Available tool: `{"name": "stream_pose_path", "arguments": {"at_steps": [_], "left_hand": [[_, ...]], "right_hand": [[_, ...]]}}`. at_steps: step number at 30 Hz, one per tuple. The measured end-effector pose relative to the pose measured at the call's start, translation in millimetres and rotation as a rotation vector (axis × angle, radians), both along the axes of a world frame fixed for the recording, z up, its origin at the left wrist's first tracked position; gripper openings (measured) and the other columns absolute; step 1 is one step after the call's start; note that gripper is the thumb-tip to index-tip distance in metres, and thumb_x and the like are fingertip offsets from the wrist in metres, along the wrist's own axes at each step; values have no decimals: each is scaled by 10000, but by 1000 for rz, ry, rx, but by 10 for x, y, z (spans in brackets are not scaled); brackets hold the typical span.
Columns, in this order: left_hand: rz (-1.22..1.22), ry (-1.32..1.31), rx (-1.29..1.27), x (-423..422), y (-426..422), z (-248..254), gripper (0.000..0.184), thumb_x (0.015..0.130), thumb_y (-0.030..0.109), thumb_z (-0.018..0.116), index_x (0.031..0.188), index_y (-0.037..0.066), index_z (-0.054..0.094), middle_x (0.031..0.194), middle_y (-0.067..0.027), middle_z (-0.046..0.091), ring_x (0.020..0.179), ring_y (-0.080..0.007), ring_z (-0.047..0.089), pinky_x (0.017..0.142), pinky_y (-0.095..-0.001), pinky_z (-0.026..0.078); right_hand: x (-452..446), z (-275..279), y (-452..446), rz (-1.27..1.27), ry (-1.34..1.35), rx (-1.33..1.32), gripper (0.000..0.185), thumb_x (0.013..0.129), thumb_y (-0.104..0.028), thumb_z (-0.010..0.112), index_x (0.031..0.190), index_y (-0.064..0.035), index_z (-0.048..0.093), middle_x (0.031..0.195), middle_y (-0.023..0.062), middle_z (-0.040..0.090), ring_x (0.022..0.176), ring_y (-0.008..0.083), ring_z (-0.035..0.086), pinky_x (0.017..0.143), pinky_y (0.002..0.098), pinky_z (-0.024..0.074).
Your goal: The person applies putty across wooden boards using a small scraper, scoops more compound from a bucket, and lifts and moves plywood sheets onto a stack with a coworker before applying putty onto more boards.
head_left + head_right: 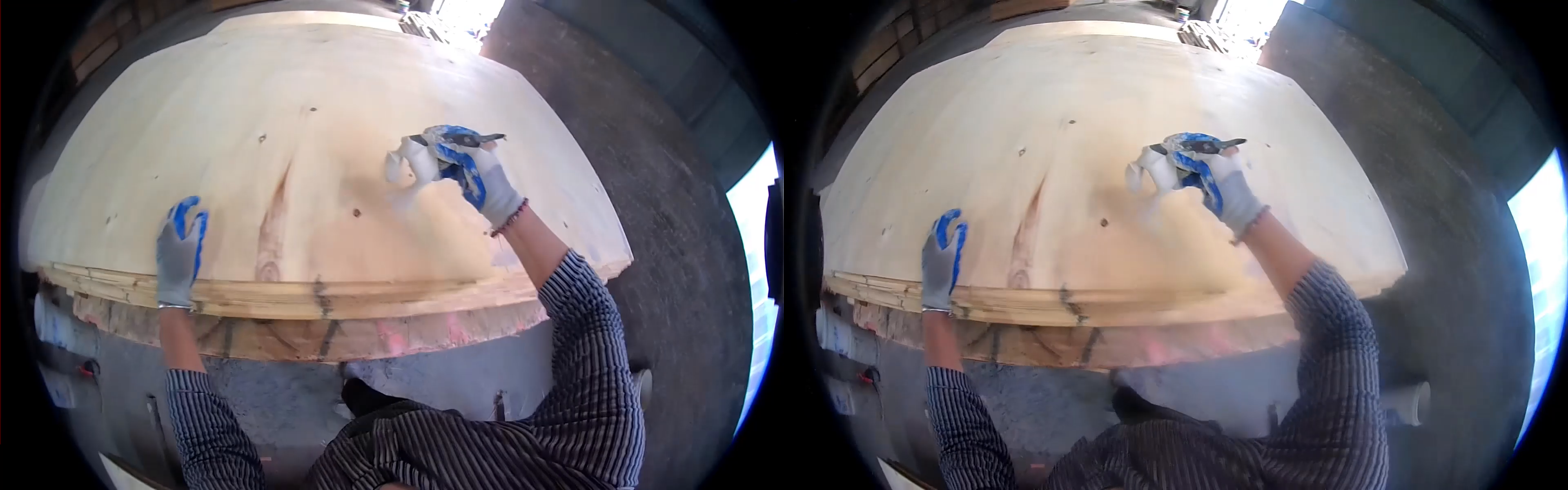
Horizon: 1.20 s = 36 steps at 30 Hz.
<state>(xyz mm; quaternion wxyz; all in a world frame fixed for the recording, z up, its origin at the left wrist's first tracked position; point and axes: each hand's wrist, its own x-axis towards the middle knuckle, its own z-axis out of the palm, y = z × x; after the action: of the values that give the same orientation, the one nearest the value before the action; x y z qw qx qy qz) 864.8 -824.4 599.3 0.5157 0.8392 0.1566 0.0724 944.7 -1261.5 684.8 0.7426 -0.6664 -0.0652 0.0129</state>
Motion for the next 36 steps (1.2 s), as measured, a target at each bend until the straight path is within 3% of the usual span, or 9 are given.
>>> {"name": "stream_pose_path", "arguments": {"at_steps": [3, 6, 11, 17, 22, 29, 31, 34, 36], "left_hand": [[86, -286, 698, -57, 636, -544, 307, 917, 169, 629, 1192, 32, 639, 1290, -169, 600, 1218, -321, 544, 1054, -418, 401], [92, -257, 740, -157, 448, -449, 317, 911, 175, 640, 1197, 38, 638, 1304, -160, 601, 1251, -331, 521, 1082, -428, 374], [58, -297, 737, -168, 416, -403, 327, 902, 172, 658, 1204, 49, 639, 1312, -159, 603, 1257, -331, 520, 1085, -430, 373], [-16, -401, 709, 8, 304, -329, 299, 912, 174, 652, 1182, 46, 642, 1289, -157, 612, 1237, -330, 532, 1072, -433, 378], [19, -368, 712, -21, 514, -458, 292, 924, 188, 647, 1178, 44, 637, 1284, -161, 609, 1230, -321, 538, 1069, -418, 376], [-175, -402, 134, 408, 1039, -675, 279, 976, 92, 570, 1236, -6, 600, 1302, -147, 610, 1191, -306, 572, 1040, -393, 417], [-170, -420, 368, 474, 1077, -739, 288, 976, 95, 572, 1244, -7, 597, 1295, -145, 616, 1187, -299, 575, 1039, -389, 419], [-141, -441, 679, 432, 1094, -729, 301, 969, 101, 583, 1247, -13, 599, 1272, -136, 635, 1184, -288, 580, 1036, -382, 419], [-84, -392, 619, 398, 1166, -725, 293, 964, 101, 594, 1233, -13, 612, 1264, -134, 640, 1181, -291, 581, 1034, -384, 420]], "right_hand": [[716, -402, 273, 109, 239, 180, 195, 832, 5, 668, 1024, 33, 686, 916, 87, 704, 769, 169, 682, 628, 286, 567], [1124, -570, 580, -185, 198, -376, 163, 791, -3, 677, 949, 35, 663, 881, 88, 692, 711, 188, 684, 556, 303, 570], [1445, -608, 591, 31, -162, -829, 137, 774, -73, 728, 891, -3, 711, 835, 92, 720, 798, 176, 693, 699, 298, 571], [127, -15, 398, 351, 97, -978, 242, 776, -144, 770, 1007, -74, 763, 942, 53, 761, 856, 113, 702, 791, 253, 542], [-693, -124, 332, 529, -305, -1017, 224, 816, -83, 760, 1032, -30, 736, 993, 63, 748, 866, 102, 671, 800, 268, 541], [-1129, 317, -471, -328, -54, -159, 263, 885, -48, 642, 1135, 29, 671, 1039, 98, 712, 909, 181, 676, 791, 319, 563], [-1012, 290, -881, -455, -19, 175, 281, 882, -17, 613, 1155, 37, 655, 1000, 107, 702, 866, 208, 685, 750, 315, 573], [-892, -94, -1324, -490, 138, 297, 230, 843, -8, 643, 1068, 26, 676, 940, 117, 701, 794, 217, 684, 692, 315, 572], [-711, -493, -1715, -729, 195, -341, 190, 775, -13, 696, 963, 9, 678, 886, 108, 703, 746, 226, 678, 654, 335, 567]]}}
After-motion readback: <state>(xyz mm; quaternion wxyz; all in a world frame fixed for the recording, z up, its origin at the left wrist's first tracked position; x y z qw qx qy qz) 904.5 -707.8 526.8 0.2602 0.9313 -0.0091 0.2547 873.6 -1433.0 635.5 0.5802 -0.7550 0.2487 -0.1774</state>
